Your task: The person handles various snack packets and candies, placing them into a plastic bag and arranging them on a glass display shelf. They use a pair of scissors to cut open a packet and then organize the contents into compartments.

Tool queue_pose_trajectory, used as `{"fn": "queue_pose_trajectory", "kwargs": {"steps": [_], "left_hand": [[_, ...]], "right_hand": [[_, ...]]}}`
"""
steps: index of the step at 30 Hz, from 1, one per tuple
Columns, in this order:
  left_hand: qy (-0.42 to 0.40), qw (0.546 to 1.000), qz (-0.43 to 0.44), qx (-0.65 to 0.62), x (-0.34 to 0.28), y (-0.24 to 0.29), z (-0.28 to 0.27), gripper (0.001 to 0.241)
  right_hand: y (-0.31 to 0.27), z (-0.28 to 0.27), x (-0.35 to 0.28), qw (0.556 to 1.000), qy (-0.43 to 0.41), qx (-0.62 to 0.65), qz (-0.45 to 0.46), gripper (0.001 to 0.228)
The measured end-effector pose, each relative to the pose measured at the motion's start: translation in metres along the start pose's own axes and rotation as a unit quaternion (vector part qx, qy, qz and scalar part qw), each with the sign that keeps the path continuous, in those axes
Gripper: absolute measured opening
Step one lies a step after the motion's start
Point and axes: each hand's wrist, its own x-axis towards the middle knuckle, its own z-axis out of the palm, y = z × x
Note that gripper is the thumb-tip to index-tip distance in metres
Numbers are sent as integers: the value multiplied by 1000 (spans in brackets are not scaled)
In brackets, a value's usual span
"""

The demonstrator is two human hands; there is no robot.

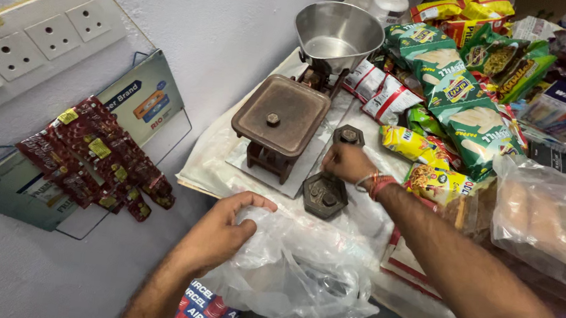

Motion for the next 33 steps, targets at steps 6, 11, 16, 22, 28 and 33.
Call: {"fn": "queue_pose_trajectory", "kwargs": {"steps": [6, 11, 16, 22, 28, 33], "left_hand": [[-10, 999, -30, 23, 7, 4, -2, 41], [-33, 999, 6, 22, 11, -2, 3, 41], [-24, 999, -5, 35, 4, -7, -1, 42], [-10, 1000, 16, 23, -3, -13, -3, 43], [7, 1000, 16, 4, -13, -16, -3, 43], [22, 999, -25, -8, -22, -17, -7, 44]], "right_hand": [[-18, 7, -51, 992, -124, -8, 27, 46], [-16, 17, -64, 998, -54, -27, -11, 42], [-6, 20, -67, 1000, 12, -11, 21, 35], [23, 19, -35, 984, 177, 8, 21, 32], [36, 32, -2, 981, 185, -60, -5, 34], [47, 49, 11, 975, 167, -125, 80, 70]]}}
